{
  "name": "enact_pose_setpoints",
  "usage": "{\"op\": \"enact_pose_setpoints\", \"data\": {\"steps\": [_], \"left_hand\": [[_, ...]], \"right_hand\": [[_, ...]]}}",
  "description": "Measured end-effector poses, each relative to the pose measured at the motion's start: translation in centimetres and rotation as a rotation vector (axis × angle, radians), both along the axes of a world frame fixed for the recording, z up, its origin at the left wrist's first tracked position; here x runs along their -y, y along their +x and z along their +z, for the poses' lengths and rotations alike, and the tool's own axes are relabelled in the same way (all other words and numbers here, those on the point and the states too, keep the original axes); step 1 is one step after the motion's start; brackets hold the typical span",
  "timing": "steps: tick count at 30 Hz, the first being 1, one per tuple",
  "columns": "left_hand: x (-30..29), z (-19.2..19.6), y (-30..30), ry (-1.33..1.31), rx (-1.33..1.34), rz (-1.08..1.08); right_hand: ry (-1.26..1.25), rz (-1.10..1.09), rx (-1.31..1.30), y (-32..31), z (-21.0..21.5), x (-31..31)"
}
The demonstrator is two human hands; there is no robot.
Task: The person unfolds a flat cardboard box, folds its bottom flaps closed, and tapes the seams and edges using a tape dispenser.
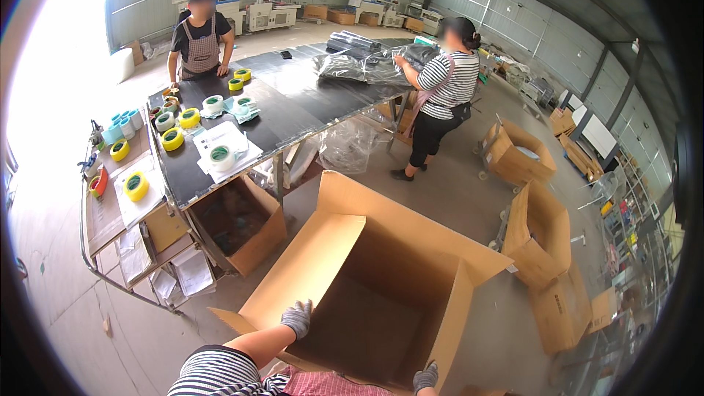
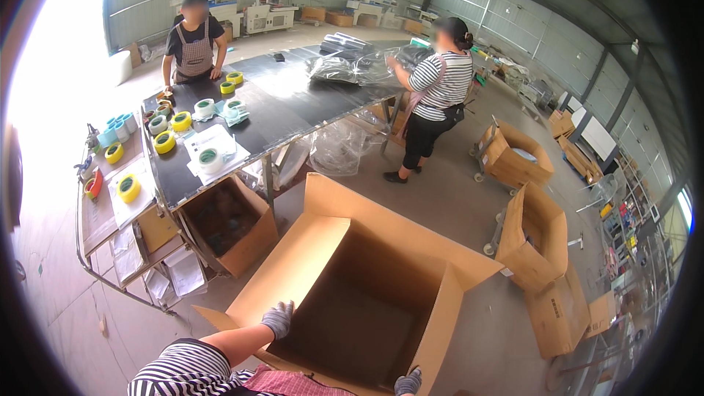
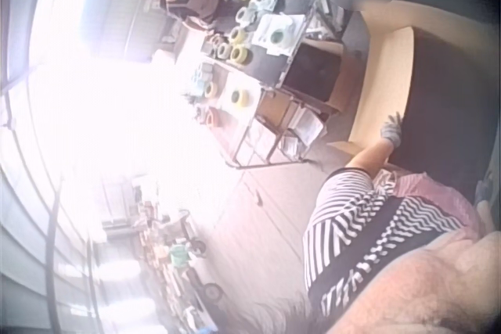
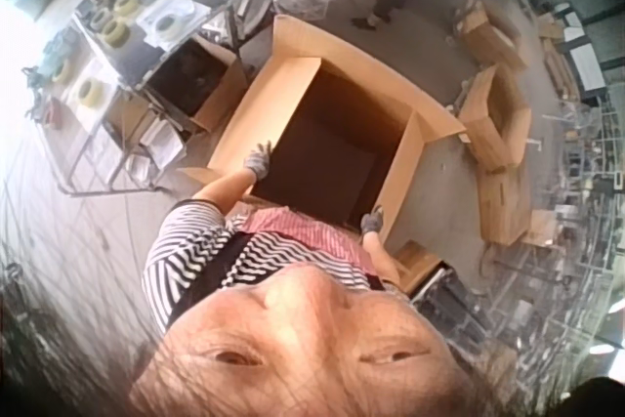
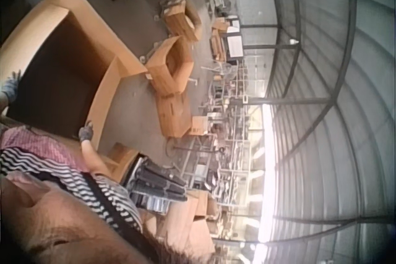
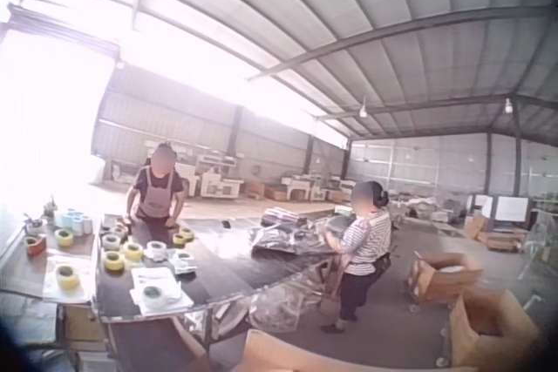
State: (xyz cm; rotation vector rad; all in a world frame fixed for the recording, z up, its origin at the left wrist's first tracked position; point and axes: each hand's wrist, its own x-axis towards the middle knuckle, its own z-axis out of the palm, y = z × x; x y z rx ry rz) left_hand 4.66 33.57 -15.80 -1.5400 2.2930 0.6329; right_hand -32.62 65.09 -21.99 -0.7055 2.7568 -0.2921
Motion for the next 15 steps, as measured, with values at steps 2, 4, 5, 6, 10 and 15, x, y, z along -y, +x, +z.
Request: {"op": "enact_pose_setpoints", "data": {"steps": [2,4,5,6,10,15], "left_hand": [[0.3,-0.2,-0.5,-0.003,0.007,-0.016],[0.3,-0.3,-0.6,-0.004,0.019,-0.018],[0.3,-0.3,-0.5,0.000,0.024,-0.018],[0.3,-0.3,-0.5,0.003,0.028,-0.020],[0.1,-0.2,0.0,-0.003,-0.014,-0.009],[0.0,0.7,-0.2,0.013,-0.017,-0.008]], "right_hand": [[0.011,0.020,-0.059,-0.4,-1.2,-0.6],[0.065,-0.003,-0.095,-0.6,-1.6,-0.6],[0.066,-0.002,-0.090,-0.3,-1.3,-0.5],[0.047,-0.037,-0.043,-0.3,-1.0,-0.3],[0.094,-0.060,0.009,0.8,1.1,0.7],[0.098,-0.099,0.047,1.1,2.6,1.0]]}}
